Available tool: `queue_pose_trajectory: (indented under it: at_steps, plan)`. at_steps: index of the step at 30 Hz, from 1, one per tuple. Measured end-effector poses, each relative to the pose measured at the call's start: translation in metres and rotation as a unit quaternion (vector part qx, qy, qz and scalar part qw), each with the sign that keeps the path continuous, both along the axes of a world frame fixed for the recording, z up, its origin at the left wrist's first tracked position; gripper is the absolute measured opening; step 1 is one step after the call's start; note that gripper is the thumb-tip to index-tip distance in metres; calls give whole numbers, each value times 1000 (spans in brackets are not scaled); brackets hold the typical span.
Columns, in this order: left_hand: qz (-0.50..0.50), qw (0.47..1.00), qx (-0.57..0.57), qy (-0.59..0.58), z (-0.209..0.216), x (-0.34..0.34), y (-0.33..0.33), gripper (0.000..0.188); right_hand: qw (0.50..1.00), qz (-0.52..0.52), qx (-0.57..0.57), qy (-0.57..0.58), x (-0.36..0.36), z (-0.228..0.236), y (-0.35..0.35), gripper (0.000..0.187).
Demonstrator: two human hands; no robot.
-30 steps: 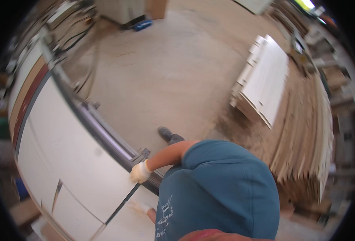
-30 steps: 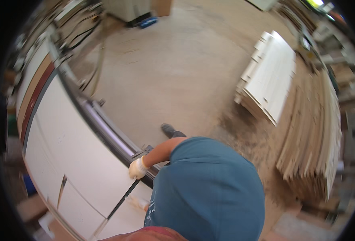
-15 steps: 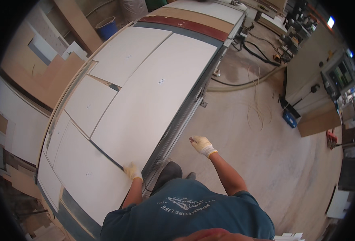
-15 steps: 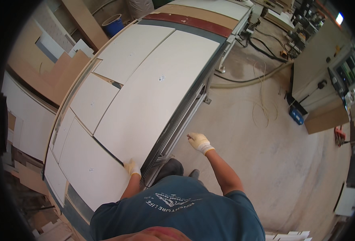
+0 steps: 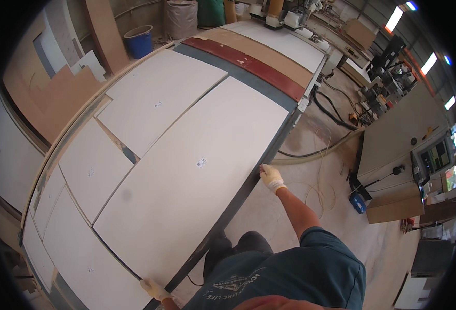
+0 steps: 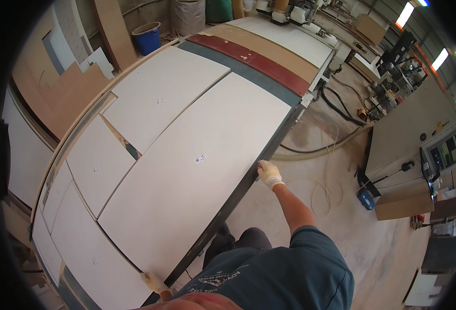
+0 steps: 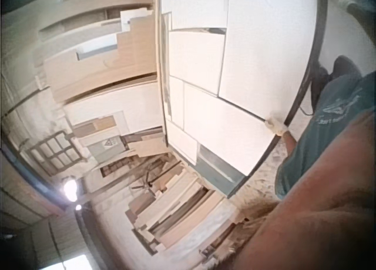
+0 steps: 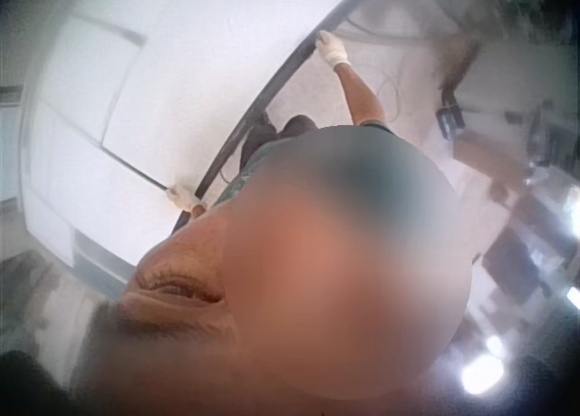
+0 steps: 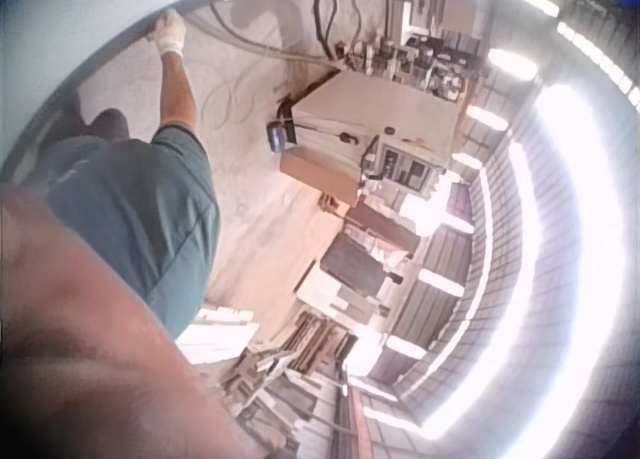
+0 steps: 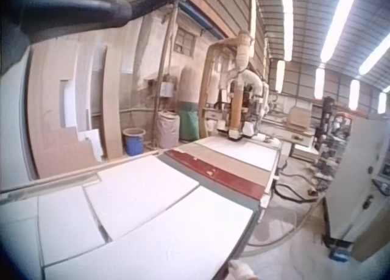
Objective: The person uses a yellow tool to adjust a machine, then wipes a large white panel with a cloth. They apply adhesive tape to the panel and place several white panels onto a workbench, arranging them into a pattern.
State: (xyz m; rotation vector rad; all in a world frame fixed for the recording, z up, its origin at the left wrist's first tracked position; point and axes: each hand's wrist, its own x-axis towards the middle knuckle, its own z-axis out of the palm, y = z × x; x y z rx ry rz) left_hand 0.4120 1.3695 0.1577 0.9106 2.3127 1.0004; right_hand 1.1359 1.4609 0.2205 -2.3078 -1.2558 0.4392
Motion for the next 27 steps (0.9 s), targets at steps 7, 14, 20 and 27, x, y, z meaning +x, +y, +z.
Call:
queue_pose_trajectory:
  at_steps: [7, 14, 20, 27]
  plan:
    - [3, 971, -182, 154, 9, 10, -10, 55, 981, -19, -113, -156, 135, 20, 89, 46]
    - [45, 966, -234, 104, 5, 13, 12, 63, 929, -29, -237, -284, 298, -9, 194, 46]
    - [211, 964, -161, 24, -8, 13, 16, 62, 953, -26, -175, -247, 384, -45, 246, 50]
    - [304, 930, -203, 44, 20, 30, 44, 57, 952, 3, -223, -209, 442, -49, 266, 62]
